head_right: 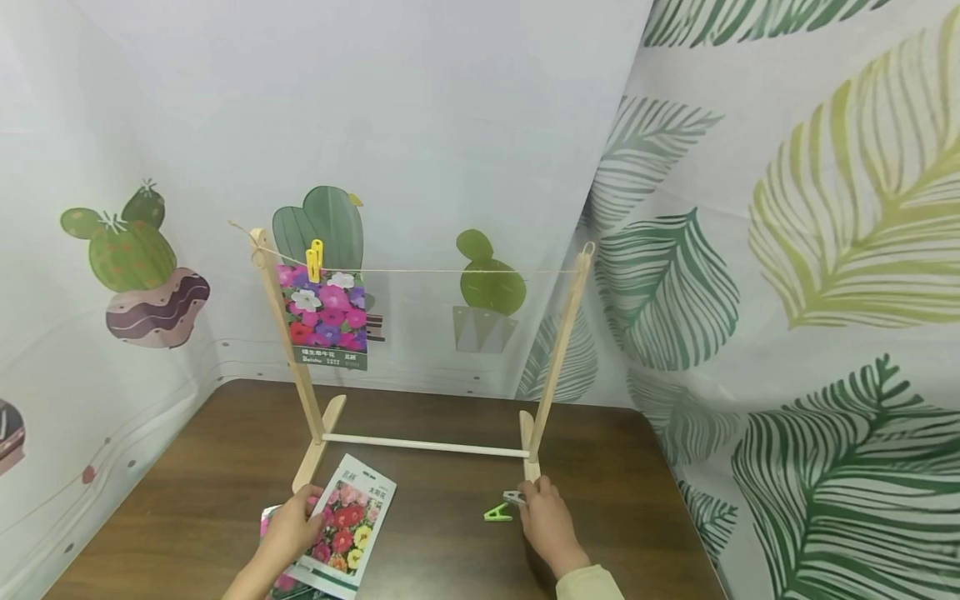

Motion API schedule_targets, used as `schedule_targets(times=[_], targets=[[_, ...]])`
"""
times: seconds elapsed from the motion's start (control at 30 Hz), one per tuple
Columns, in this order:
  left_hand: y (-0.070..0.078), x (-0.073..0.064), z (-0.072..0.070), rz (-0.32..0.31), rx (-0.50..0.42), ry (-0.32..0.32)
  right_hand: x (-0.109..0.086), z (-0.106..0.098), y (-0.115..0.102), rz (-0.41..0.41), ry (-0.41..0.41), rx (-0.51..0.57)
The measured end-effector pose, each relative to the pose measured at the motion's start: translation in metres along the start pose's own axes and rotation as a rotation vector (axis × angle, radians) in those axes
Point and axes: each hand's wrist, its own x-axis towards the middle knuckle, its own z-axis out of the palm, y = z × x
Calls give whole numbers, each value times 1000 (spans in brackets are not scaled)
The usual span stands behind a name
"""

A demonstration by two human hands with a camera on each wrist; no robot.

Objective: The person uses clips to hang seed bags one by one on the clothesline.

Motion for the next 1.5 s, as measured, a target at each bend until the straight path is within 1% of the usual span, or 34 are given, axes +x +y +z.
schedule_targets(times=[0.1,0.47,0.67,0.9,1.03,1.13,1.33,1.43,1.5], targets=[[1,0,0,-16,-16,-7,1,0,0,1,-6,4],[5,0,-3,6,-9,31,5,-4,-2,1,22,14],[5,1,-5,25,1,39,7,-8,-2,-44,66,22],[5,5,-8,44,-32,41,14,-14,-3,-79,85,15],[6,7,-9,38,-52,51,20,-18,-4,-109,103,7],[7,8,-10,35,-61,50,23,-21,-6,-113,99,1],[11,11,-16,55,-71,55,30,-34,-14,-140,121,5],[15,13,-19,61,-85,54,33,-39,-16,-158,127,-1],[18,16,-21,77,-101,58,35,-42,-16,-170,126,-7]])
